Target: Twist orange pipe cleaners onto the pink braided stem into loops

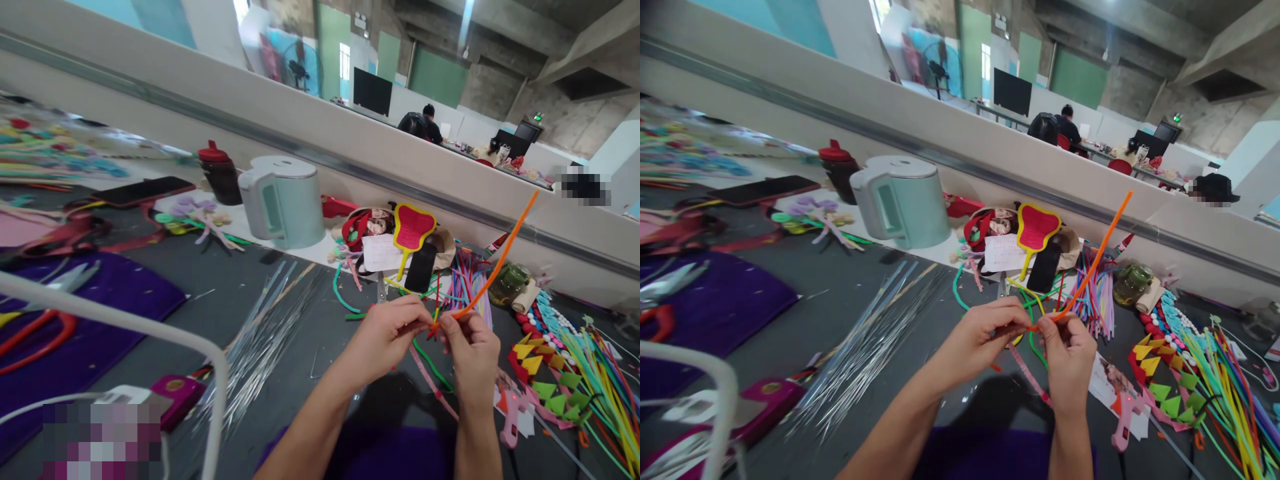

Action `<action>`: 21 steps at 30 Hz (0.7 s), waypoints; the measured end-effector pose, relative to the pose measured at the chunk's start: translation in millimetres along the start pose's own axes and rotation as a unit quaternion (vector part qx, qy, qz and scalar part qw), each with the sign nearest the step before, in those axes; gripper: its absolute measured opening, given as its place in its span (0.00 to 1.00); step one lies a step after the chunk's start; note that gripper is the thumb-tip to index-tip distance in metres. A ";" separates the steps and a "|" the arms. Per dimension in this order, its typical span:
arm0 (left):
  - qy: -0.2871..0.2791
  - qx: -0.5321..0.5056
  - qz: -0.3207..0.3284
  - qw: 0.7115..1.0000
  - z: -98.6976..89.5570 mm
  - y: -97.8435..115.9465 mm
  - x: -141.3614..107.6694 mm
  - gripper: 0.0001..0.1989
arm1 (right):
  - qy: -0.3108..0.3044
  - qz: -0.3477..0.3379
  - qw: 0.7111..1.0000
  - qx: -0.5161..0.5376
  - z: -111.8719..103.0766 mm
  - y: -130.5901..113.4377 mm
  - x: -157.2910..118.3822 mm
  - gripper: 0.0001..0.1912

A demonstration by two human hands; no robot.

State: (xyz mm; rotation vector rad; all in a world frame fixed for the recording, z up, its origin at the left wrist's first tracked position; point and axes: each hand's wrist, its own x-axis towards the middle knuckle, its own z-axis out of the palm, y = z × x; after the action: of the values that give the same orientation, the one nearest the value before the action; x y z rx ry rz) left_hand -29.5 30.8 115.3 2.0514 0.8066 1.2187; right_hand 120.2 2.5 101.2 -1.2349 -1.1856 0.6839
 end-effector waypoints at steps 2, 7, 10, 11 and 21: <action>0.009 0.008 0.001 1.000 3.0 -1.9 0.9 0.09 | -0.016 0.057 0.996 0.060 -0.2 3.5 4.4 0.15; 0.010 0.033 -0.015 0.999 6.2 -1.2 2.5 0.07 | -0.015 0.090 0.989 0.118 0.0 12.3 10.8 0.16; 0.019 0.051 -0.013 0.998 6.4 -1.0 2.6 0.06 | -0.019 0.087 0.991 0.098 1.5 13.0 10.2 0.16; 0.026 0.055 -0.012 0.998 6.7 -1.8 2.7 0.06 | -0.018 0.081 0.993 0.079 1.8 12.5 9.7 0.16; 0.072 0.026 -0.018 0.997 10.4 -13.4 4.7 0.08 | -0.008 -0.261 0.950 -0.169 -7.4 11.2 10.7 0.05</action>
State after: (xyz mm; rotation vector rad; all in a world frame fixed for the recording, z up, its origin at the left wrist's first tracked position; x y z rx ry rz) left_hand -20.8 40.7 103.7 1.9984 0.9476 1.3516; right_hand 132.5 12.5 94.5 -1.1162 -1.6062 0.0959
